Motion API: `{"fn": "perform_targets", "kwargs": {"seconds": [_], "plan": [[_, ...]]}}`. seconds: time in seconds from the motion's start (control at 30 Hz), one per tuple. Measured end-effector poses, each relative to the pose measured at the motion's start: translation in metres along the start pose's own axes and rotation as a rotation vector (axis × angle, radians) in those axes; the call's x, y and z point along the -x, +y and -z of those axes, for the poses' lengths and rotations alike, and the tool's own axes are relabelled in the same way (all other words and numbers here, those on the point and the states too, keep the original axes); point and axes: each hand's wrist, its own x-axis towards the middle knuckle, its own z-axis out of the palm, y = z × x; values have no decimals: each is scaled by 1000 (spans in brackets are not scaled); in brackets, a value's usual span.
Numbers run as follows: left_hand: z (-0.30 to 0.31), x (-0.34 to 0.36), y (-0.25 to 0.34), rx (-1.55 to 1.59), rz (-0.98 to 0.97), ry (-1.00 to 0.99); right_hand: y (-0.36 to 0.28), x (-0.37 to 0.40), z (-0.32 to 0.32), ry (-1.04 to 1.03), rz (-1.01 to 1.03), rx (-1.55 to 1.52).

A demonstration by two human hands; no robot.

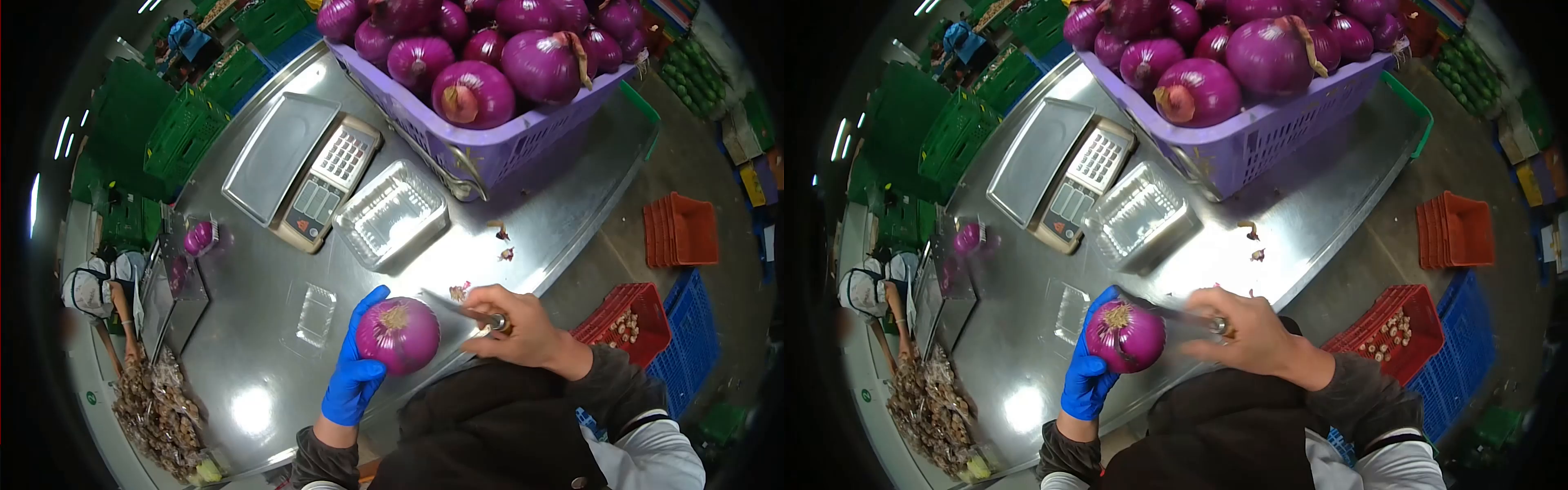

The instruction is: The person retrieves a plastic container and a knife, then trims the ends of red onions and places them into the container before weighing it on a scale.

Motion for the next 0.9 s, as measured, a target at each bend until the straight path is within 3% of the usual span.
{"fn": "perform_targets", "kwargs": {"seconds": [0.17,0.23,0.43,0.5,0.53,0.57,0.63,0.67,0.77,0.83,0.9], "plan": [[6,7,-7,-175,121,-43,-24,-21,-22,-150,151,74],[15,7,-11,-254,177,-137,-13,-22,-31,-222,236,-75],[7,16,-21,-215,212,-38,7,-14,-45,28,135,-43],[7,18,-21,-126,159,-32,14,-12,-38,90,-416,-472],[8,20,-19,-127,164,-28,19,-9,-33,101,-291,-331],[9,22,-18,-105,133,11,16,-4,-26,95,-292,-336],[11,23,-15,-91,103,51,4,5,-15,-76,-103,165],[11,22,-14,-85,95,57,8,7,-16,-84,130,249],[10,23,-13,-114,102,65,2,15,-13,-215,251,392],[11,24,-13,-150,116,65,7,14,-13,-186,279,379],[16,25,-14,-75,123,-62,10,12,-10,-202,317,494]]}}
